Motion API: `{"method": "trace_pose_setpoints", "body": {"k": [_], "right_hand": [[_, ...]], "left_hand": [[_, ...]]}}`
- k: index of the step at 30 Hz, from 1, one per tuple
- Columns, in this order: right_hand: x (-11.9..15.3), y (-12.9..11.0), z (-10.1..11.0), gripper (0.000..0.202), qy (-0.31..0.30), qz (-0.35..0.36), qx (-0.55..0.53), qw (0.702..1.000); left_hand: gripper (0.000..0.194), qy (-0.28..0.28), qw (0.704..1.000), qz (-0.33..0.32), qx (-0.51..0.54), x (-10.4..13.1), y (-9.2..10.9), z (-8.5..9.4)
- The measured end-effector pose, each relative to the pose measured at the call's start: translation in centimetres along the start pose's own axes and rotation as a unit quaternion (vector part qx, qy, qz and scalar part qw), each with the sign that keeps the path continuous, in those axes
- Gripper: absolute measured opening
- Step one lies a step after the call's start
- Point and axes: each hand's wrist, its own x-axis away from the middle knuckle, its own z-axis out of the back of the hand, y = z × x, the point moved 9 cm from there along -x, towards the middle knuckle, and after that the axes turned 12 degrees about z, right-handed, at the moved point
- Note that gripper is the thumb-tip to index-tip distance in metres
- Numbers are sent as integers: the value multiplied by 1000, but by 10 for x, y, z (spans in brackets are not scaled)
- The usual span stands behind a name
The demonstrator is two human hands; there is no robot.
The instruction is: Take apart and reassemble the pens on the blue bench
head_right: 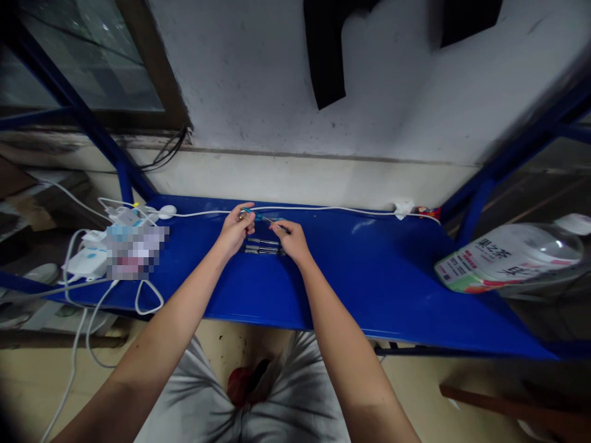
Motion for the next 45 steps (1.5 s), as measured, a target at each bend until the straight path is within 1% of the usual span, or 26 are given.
{"method": "trace_pose_setpoints", "body": {"k": [2, 3, 6, 7, 10, 11, 13, 15, 16, 20, 22, 24, 25, 28, 30, 33, 36, 38, 41, 43, 45], "right_hand": [[1, 1, 1, 28, 3, -4, -2, 1000], [1, 1, 1, 28, 3, -7, -3, 1000], [2, 2, 1, 29, 1, -10, -4, 1000], [2, 1, 1, 29, 1, -10, -4, 1000], [2, 1, 0, 29, -4, -14, -4, 1000], [2, 2, -1, 29, -6, -17, -4, 1000], [2, 2, -2, 28, -7, -20, -5, 1000], [2, 3, -2, 27, -7, -21, -7, 1000], [2, 3, -2, 27, -8, -21, -8, 1000], [3, 6, -1, 27, -6, -16, -14, 1000], [3, 9, 1, 27, 1, -17, -18, 1000], [3, 11, 2, 27, 9, -21, -19, 1000], [3, 12, 2, 27, 12, -23, -19, 999], [3, 12, 5, 26, 20, -27, -14, 999], [3, 12, 9, 27, 26, -33, 1, 999], [4, 13, 21, 30, 37, -32, 63, 997], [6, 16, 35, 30, 40, -34, 151, 987], [7, 20, 41, 22, 33, -48, 179, 982], [8, 25, 41, 12, 14, -67, 197, 978], [8, 27, 40, 12, 3, -75, 207, 975], [8, 27, 38, 12, -4, -79, 218, 973]], "left_hand": [[31, -18, 1000, 2, -15, 0, 0, -2], [29, -15, 1000, 5, -24, 0, -1, -2], [37, 11, 999, 11, -37, -1, -4, 3], [36, 7, 999, 10, -33, -2, -4, 3], [38, -36, 999, 4, -24, -2, -4, -5], [38, -40, 999, 5, -32, -3, -5, -5], [32, -16, 998, 14, -64, -4, -8, -2], [33, 14, 997, 21, -77, -4, -9, 4], [35, 14, 997, 20, -70, -4, -9, 4], [45, -50, 998, 2, -37, -1, -5, -6], [39, -55, 997, -5, -50, -1, -5, -8], [32, -30, 997, -7, -64, -2, -4, -4], [31, -12, 998, -7, -60, -3, -4, -1], [36, 31, 999, -3, -14, -2, 1, 8], [35, 45, 999, -4, 15, -1, 5, 13], [30, 64, 997, -21, 27, 0, 12, 22], [25, 106, 993, -50, 10, -1, 15, 35], [22, 134, 990, -47, -22, -3, 11, 41], [20, 162, 984, -16, -71, -7, 1, 45], [18, 179, 980, 5, -83, -7, -6, 48], [16, 191, 979, 25, -72, -6, -11, 52]]}}
